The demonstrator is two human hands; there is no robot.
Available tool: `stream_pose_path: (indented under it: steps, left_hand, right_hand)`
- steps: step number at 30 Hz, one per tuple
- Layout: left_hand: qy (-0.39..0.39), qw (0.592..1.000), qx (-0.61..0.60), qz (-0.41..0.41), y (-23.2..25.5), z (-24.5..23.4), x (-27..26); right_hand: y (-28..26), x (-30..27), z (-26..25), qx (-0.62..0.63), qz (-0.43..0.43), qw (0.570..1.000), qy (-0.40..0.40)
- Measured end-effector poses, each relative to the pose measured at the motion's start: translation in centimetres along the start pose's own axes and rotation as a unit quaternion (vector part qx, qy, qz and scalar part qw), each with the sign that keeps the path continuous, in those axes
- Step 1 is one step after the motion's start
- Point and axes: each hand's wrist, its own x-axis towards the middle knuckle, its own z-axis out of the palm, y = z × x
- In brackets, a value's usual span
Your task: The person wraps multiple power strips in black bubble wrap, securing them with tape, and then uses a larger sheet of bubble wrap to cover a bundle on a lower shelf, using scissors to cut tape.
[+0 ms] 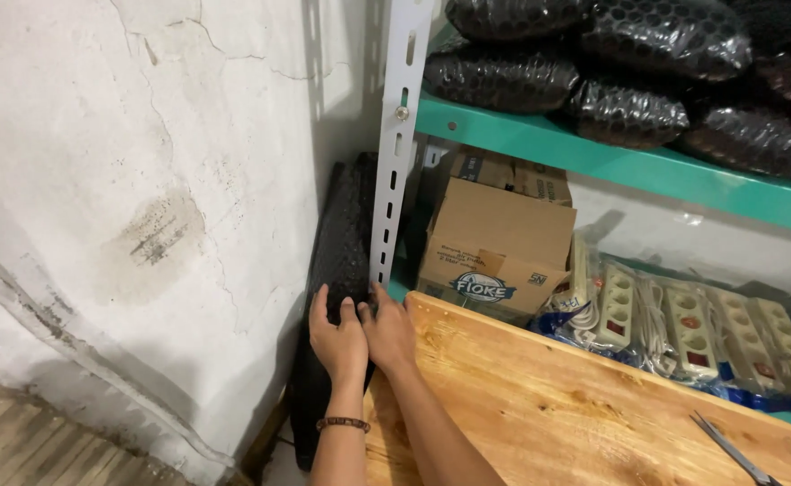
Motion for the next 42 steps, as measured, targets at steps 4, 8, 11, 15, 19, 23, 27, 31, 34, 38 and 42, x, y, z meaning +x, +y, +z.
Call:
stream_pose_path:
  steps: [4, 8, 11, 15, 19, 23, 27, 31, 34, 38, 42]
  left_hand:
    - [-0.013, 1.000, -0.008, -0.026, 0.3, 0.0, -0.2]
    - [-0.029, 0.999, -0.013, -0.037, 0.3, 0.2, -0.5]
    - [-0.034, 0.998, -0.019, -0.048, 0.0, 0.4, -0.6]
    - [-0.038, 0.997, -0.030, -0.060, 0.0, 0.2, -0.4]
    - [-0.028, 0.998, -0.013, -0.052, 1.3, 0.0, -1.1]
    - [-0.024, 0.997, -0.018, -0.068, 1.2, 0.1, -0.8]
    - [-0.022, 0.996, -0.031, -0.078, 0.5, 0.7, -0.5]
    - [-0.020, 0.997, -0.048, -0.063, 1.3, 0.5, -0.9]
    - [-0.014, 1.000, -0.019, 0.003, 0.8, 0.9, -0.4]
    - [0.006, 0.998, -0.065, -0.002, -0.1, 1.5, 0.2]
    - [0.055, 0.995, -0.076, 0.032, -1.7, 1.8, 0.9]
  right_hand:
    - [-0.1, -0.1, 0.0, -0.022, -0.009, 1.000, -0.004]
    - [0.5, -0.1, 0.1, 0.005, -0.039, 0.999, 0.012]
    - [0.4, -0.5, -0.2, 0.009, -0.050, 0.999, 0.002]
    - [-0.1, -0.7, -0.6, 0.004, -0.052, 0.999, -0.015]
    - [0.0, -0.6, -0.5, 0.028, -0.045, 0.999, 0.006]
    - [-0.3, -0.6, -0.4, 0.047, -0.011, 0.996, 0.070]
    - [0.3, 0.0, 0.2, 0.050, 0.006, 0.995, 0.086]
    - [-0.5, -1.2, -0.8, 0.111, -0.032, 0.987, 0.107]
    - [0.1, -1.4, -0.5, 0.159, -0.070, 0.978, 0.117]
    - [-0.1, -1.4, -0.5, 0.173, -0.113, 0.972, 0.109]
    - [-0.4, -1.5, -0.8, 0.179, -0.120, 0.973, 0.080]
